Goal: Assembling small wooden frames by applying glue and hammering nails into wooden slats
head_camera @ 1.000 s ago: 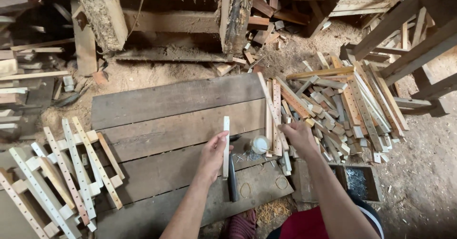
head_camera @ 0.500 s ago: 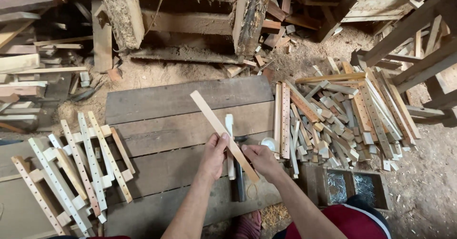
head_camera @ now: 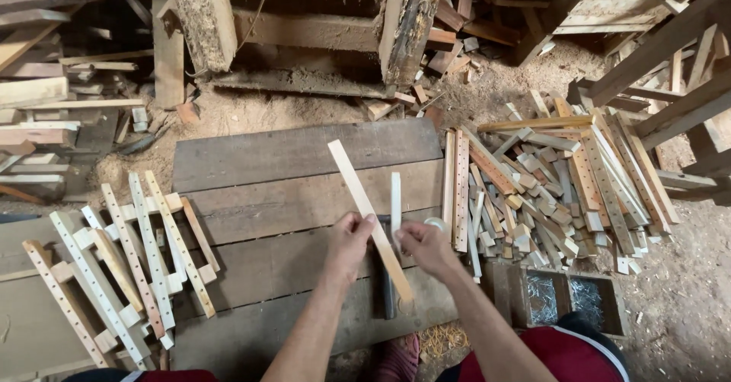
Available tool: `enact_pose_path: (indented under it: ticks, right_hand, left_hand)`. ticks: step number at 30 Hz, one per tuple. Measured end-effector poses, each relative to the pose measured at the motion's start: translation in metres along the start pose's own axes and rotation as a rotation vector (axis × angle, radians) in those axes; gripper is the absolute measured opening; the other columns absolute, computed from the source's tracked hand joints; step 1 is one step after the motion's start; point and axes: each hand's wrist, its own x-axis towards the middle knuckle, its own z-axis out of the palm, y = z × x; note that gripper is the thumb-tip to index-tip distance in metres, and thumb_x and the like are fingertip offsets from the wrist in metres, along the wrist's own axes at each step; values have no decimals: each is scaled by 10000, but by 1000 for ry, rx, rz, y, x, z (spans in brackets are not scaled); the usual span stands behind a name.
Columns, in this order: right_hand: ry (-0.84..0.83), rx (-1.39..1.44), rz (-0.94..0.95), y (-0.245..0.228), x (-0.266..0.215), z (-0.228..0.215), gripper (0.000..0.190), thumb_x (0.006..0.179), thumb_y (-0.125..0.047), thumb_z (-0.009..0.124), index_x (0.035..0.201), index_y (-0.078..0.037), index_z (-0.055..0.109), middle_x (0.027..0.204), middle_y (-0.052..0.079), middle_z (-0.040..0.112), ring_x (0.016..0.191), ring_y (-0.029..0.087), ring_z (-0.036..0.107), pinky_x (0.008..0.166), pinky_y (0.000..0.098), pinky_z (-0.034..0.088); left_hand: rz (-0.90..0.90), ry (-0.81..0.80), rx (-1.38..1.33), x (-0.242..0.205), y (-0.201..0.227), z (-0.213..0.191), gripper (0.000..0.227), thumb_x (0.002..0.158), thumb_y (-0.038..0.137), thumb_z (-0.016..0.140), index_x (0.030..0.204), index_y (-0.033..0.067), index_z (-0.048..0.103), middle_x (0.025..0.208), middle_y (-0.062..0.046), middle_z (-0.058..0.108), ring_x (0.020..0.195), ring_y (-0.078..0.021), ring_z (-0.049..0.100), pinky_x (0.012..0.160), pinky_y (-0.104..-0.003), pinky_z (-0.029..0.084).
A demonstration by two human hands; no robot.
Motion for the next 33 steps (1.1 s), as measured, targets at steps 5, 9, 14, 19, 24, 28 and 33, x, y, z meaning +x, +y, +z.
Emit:
enact_pose_path:
  ticks: [5,9,14,19,24,28,33]
  right_hand:
    - [-8,24,-10,-25,-4,-24,218,956,-166,694,1115,-74,810,659,70,713,605,131,621,623,313,542]
    - [-99,203,-10,-55,-20,-10,248,947,-115,697,1145,-5,796,690,80,726,606,146,639,645,307,572]
    - [-169,256,-21,-63,-24,-8,241,965,-115,676,1128,17,794,707,90,714,610,153,644,642,296,564]
    - [-182,249,-24,-68,-25,-7,242,961,-137,695,1108,25,798,709,90,704,614,154,642,651,300,562]
    - [-189,241,-45,-57,-17,-7,245,963,-140,696,1114,28,792,701,83,697,608,142,634,627,281,539]
    - [-179,254,-37,-59,-19,-5,233,954,-138,713,1084,38,795,687,89,690,589,153,631,616,281,526]
    - [-186,238,-44,-33,-5,-5,202,956,-139,707,1042,16,803,682,64,668,592,141,621,612,270,522]
  left_hand:
    - [-9,4,186,20,-5,-14,385,836,152,775,1205,150,663,889,-43,736,741,-144,673,550,-273,549]
    - [-31,-39,59,8,3,-8,419,851,93,720,1260,68,630,904,-104,742,738,-178,697,548,-285,611]
    - [-70,-70,92,-15,30,-2,389,905,280,704,1255,110,693,974,-112,737,878,-192,656,680,-331,572]
    - [-60,-129,89,-12,24,-3,528,903,479,746,1262,95,692,974,-127,730,921,-211,671,727,-338,580]
    - [-37,-144,156,-7,18,-1,586,875,554,776,1237,101,692,940,-115,740,937,-204,685,730,-313,549]
    - [-35,-149,103,-11,25,-1,567,865,505,796,1227,84,685,932,-99,703,924,-199,664,741,-307,532]
    - [-30,-144,80,-12,27,-1,606,826,467,855,1239,63,671,909,-85,680,871,-188,640,725,-294,526]
